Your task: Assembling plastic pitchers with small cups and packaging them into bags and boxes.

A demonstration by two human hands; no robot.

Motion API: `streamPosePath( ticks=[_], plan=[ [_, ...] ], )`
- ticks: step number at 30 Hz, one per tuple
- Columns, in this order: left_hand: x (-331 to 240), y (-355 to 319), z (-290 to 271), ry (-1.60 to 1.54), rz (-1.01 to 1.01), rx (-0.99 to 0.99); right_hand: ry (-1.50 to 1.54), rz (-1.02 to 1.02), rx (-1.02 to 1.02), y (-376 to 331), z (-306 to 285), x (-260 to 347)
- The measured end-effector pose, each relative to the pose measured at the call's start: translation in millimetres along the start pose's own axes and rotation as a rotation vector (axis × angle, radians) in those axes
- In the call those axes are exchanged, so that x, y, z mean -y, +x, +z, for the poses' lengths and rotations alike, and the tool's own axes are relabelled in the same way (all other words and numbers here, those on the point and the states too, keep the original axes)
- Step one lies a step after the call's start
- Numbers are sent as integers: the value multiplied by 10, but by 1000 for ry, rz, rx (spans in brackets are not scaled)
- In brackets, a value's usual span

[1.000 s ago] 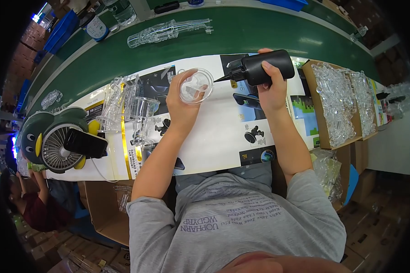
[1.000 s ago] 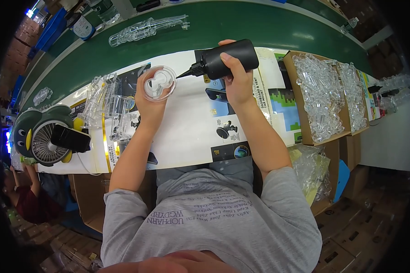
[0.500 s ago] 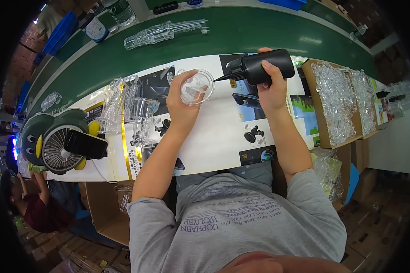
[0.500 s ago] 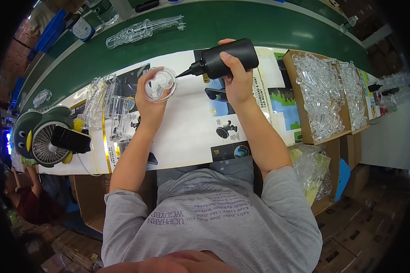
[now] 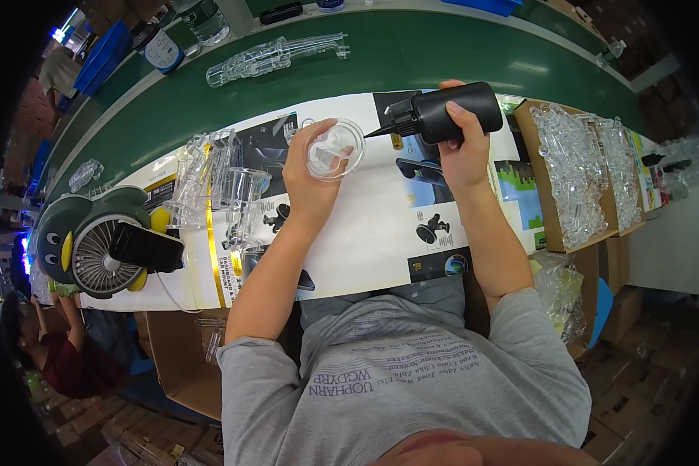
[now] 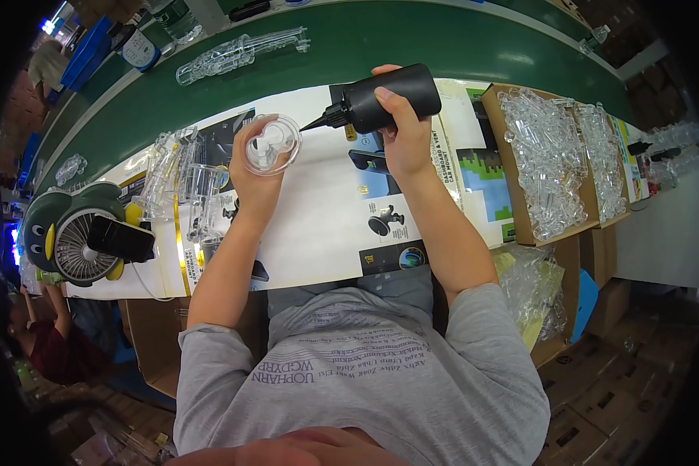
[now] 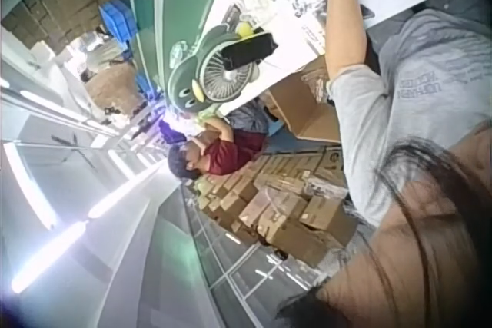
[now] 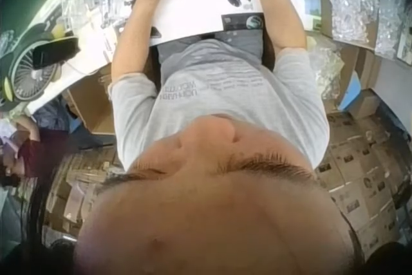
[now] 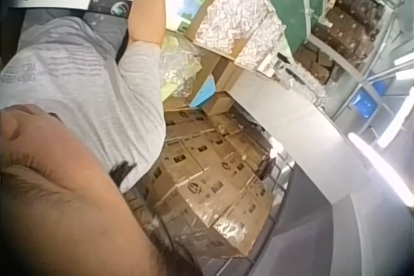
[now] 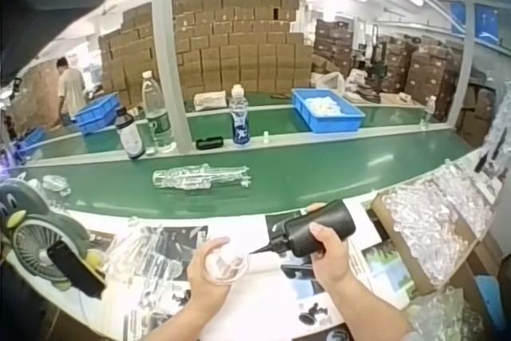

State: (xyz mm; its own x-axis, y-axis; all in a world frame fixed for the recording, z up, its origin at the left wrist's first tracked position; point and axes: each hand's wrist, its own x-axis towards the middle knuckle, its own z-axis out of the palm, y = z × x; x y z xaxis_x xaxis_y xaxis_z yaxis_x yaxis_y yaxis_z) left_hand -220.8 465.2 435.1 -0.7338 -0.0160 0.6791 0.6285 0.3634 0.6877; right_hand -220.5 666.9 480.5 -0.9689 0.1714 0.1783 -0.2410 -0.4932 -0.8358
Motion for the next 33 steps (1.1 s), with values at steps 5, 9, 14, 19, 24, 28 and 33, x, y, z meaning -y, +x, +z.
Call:
streamPosePath(
  ticks=[5, 9, 14, 19, 24, 28, 33],
  plan=[
    [20, -9, 11, -15, 0, -1, -5, -1, -4, 11, -10, -10],
    [14, -3, 10, 5, 8, 8, 8, -10, -4, 15, 0, -3],
    [17, -6, 10, -15, 4, 19, 9, -11, -12, 13, 6, 10],
    [6, -1, 5, 6, 10, 30, 3, -11, -9, 11, 7, 16],
    [4, -1, 5, 15, 9, 49, -5, -15, -11, 15, -2, 10],
    [-1, 3, 3, 20, 18, 51, -3, -15, -7, 18, -9, 6],
    [-1, 3, 0, 27, 27, 47, -5, -20, -13, 9, 14, 17]
  ],
)
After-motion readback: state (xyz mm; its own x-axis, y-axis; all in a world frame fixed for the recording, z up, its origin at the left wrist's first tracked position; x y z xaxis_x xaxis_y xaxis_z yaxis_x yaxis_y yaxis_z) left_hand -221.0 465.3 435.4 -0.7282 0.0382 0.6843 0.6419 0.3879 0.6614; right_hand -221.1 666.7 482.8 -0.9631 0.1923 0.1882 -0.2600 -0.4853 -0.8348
